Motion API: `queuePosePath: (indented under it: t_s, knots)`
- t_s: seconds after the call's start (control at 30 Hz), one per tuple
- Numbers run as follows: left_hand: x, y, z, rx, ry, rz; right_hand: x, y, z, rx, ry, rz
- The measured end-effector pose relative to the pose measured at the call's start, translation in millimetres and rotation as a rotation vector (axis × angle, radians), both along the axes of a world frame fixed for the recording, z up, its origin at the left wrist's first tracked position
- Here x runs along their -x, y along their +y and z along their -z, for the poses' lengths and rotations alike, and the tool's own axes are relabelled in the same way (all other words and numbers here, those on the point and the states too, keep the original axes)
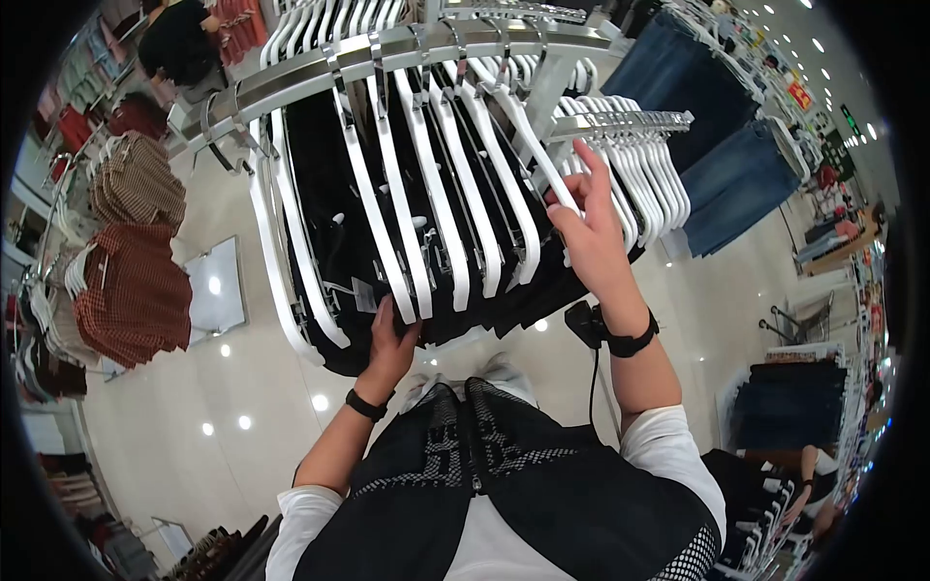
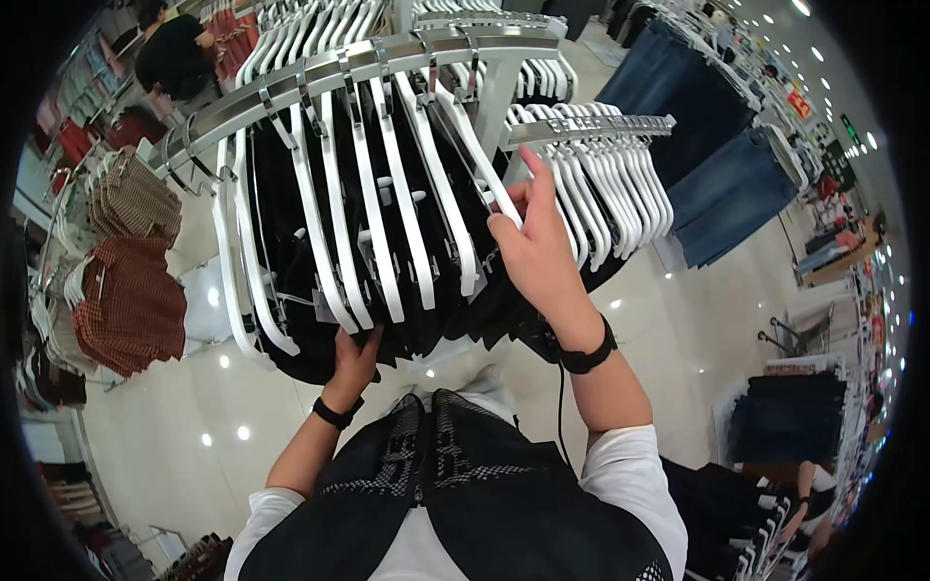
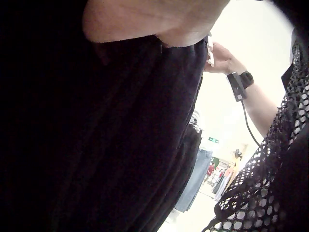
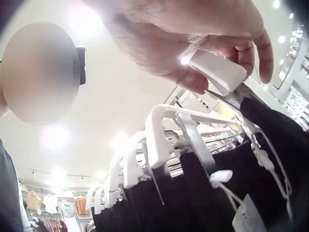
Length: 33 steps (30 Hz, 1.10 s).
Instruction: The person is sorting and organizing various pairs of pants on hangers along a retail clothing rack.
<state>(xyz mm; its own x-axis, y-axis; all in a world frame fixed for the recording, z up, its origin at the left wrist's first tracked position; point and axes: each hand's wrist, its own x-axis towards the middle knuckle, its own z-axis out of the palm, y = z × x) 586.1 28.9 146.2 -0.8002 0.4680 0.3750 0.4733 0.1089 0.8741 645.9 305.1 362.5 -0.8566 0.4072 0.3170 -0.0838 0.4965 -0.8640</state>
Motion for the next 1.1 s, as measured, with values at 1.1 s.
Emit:
queuePosePath:
  t_s: [1.1]
  knots:
    - [-60.8, 66.5, -246.4, -0.251, 0.36, 0.052, -124.5, 76.5, 5.6, 0.49, -0.103, -0.345]
